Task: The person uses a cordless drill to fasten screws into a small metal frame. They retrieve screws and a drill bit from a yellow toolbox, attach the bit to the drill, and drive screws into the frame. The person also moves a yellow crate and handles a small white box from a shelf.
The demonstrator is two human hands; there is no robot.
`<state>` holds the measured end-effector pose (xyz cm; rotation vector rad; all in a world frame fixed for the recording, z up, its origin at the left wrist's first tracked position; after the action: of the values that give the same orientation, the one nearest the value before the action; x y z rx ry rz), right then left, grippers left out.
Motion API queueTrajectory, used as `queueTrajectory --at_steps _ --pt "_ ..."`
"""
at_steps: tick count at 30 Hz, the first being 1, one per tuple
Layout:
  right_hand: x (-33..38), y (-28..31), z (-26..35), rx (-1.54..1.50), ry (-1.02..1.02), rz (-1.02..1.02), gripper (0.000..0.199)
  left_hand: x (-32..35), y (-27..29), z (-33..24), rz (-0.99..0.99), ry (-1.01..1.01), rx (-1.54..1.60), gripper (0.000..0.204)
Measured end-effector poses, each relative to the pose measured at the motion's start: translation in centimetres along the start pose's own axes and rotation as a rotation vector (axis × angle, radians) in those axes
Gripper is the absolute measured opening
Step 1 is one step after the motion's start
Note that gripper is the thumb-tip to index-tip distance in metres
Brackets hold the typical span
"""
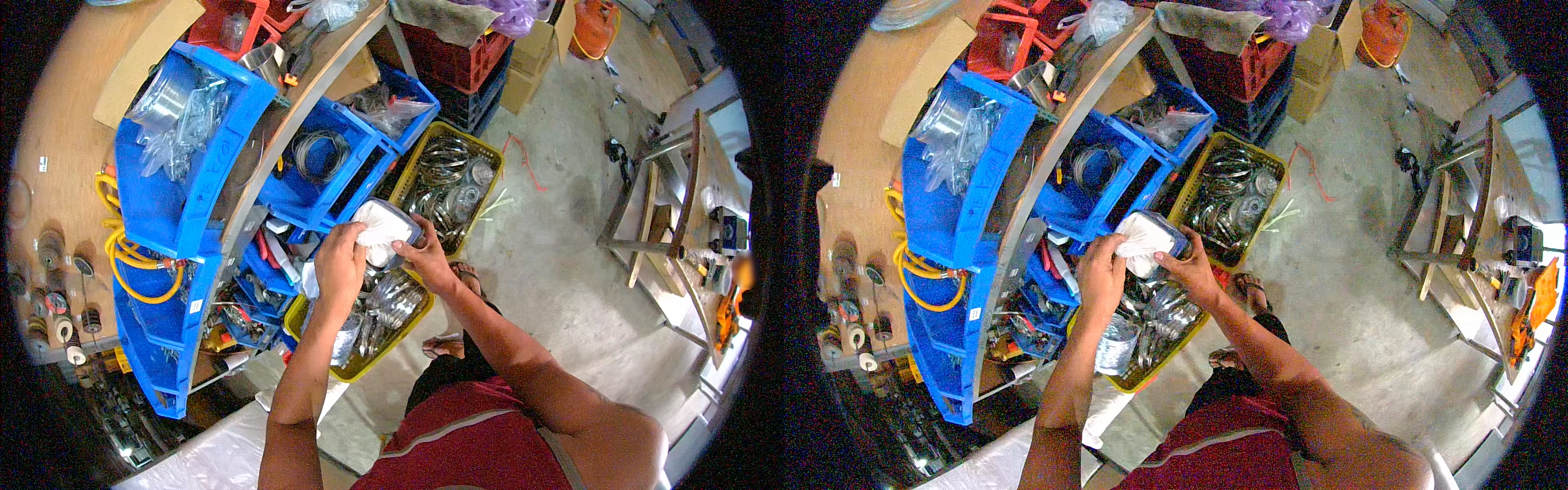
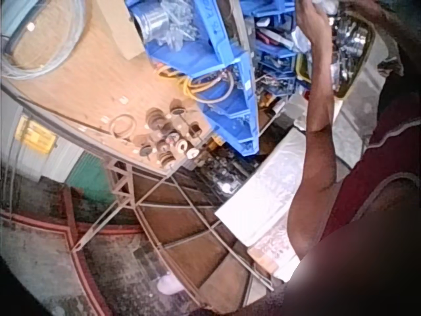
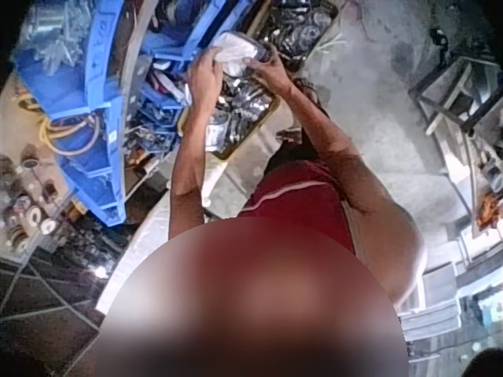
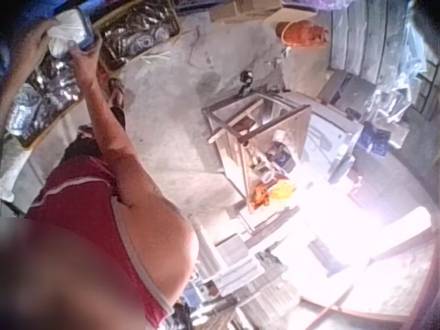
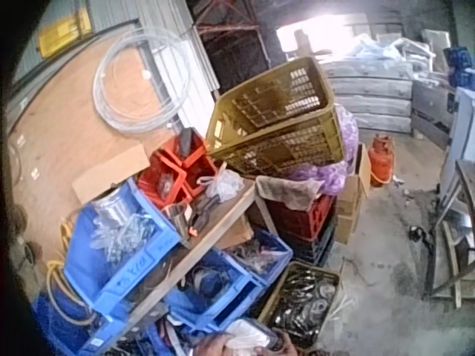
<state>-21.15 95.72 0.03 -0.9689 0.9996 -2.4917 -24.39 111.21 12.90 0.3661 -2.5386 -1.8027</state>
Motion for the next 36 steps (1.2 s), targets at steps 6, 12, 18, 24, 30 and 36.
queueTrajectory --at_steps 6,12,18,24,30,36 --pt "-0.6 0.6 0.1 -0.024 -0.031 0.043 0.100 0.0 -1.0 -0.4 -0.062 0.044 0.022 0.030" --pt "-1.8 1.3 -0.1 -0.041 -0.014 0.182 0.114 -1.3 -1.9 -0.9 -0.095 -0.006 0.019 0.032" --pt "-4.5 1.6 0.7 -0.017 -0.054 0.221 0.113 -2.7 -1.5 -1.4 -0.137 0.006 -0.050 0.030" --pt "-4.7 0.8 3.1 0.034 -0.200 0.226 0.117 -3.8 -2.1 -1.8 -0.216 0.029 -0.031 0.029" --pt "-4.7 0.1 5.0 0.237 0.128 0.213 0.111 -5.2 -2.1 -1.1 -0.295 0.144 0.069 0.029" --pt "-6.2 1.8 6.2 0.093 -0.090 0.299 0.104 -6.7 -1.7 -1.9 -0.282 0.064 0.070 0.029"
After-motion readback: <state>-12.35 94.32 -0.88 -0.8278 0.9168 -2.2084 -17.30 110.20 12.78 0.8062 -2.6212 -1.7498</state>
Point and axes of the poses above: each hand's wrist, its own x-axis away from the middle knuckle, its own y-axis out of the back of the hand, z = x × y, the point moved 2 cm from there along -x, towards the middle knuckle, and after that the axes turned 8 degrees about -x, right-handed, at the moved point
